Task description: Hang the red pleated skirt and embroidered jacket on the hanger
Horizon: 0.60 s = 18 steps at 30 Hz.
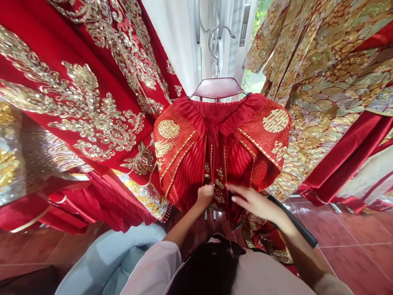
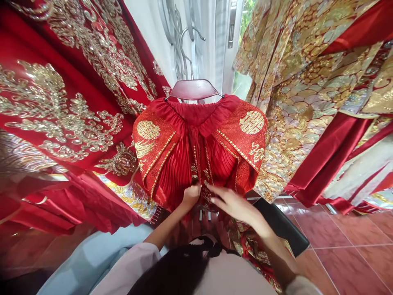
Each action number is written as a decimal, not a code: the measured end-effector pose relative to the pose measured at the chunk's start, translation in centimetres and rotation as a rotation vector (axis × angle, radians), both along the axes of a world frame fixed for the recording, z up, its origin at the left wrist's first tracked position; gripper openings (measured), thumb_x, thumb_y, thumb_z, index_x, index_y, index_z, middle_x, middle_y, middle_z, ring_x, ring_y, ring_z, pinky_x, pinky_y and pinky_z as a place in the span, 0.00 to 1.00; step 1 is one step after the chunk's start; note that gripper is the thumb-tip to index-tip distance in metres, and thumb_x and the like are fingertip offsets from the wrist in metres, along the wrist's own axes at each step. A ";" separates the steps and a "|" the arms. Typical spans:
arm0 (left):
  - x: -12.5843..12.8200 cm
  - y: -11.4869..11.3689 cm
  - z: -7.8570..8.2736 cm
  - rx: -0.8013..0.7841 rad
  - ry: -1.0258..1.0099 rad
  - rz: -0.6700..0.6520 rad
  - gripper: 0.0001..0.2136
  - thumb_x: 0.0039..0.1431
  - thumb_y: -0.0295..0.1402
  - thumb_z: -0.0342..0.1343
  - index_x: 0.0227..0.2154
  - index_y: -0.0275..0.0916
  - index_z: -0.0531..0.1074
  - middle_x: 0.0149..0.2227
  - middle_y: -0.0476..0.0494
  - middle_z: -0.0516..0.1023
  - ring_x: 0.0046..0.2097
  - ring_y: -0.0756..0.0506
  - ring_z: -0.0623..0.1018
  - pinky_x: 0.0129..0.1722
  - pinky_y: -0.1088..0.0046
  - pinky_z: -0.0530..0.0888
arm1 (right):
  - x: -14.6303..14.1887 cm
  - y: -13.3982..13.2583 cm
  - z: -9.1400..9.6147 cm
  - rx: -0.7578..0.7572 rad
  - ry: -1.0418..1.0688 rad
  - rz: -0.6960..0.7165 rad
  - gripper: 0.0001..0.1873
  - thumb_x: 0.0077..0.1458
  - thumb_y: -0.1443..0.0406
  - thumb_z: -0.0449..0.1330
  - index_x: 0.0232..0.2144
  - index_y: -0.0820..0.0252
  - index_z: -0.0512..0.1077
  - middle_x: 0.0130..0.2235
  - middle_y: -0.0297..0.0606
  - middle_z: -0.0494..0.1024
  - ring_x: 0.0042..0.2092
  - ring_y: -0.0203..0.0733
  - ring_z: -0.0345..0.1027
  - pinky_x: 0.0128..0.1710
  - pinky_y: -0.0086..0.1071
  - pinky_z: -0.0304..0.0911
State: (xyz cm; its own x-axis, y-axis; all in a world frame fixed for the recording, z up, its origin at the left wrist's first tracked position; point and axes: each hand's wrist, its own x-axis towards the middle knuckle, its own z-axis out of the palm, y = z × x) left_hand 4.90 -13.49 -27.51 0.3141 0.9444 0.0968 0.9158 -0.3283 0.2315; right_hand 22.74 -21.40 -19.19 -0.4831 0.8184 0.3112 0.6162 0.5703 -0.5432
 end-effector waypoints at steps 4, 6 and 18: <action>-0.2 0.8 7.3 0.107 -0.044 -0.107 0.20 0.67 0.44 0.40 0.33 0.38 0.74 0.31 0.40 0.77 0.35 0.42 0.78 0.33 0.66 0.72 | -0.5 6.5 6.4 0.426 0.085 -0.058 0.20 0.63 0.63 0.49 0.55 0.57 0.66 0.57 0.42 0.68 0.60 0.44 0.60 0.62 0.46 0.57; -0.4 2.4 12.1 0.251 -0.083 -0.101 0.22 0.68 0.43 0.35 0.41 0.37 0.72 0.41 0.37 0.75 0.47 0.41 0.74 0.48 0.61 0.69 | -1.0 9.8 8.6 0.535 0.041 -0.074 0.20 0.63 0.64 0.48 0.55 0.57 0.66 0.58 0.42 0.67 0.62 0.45 0.56 0.63 0.48 0.52; -4.6 5.6 15.2 0.480 -0.008 -0.432 0.12 0.57 0.27 0.49 0.42 0.40 0.73 0.44 0.43 0.74 0.51 0.42 0.70 0.62 0.52 0.52 | 1.1 12.3 6.7 0.582 -0.250 -0.149 0.18 0.53 0.73 0.51 0.36 0.52 0.77 0.47 0.37 0.72 0.50 0.48 0.59 0.54 0.50 0.47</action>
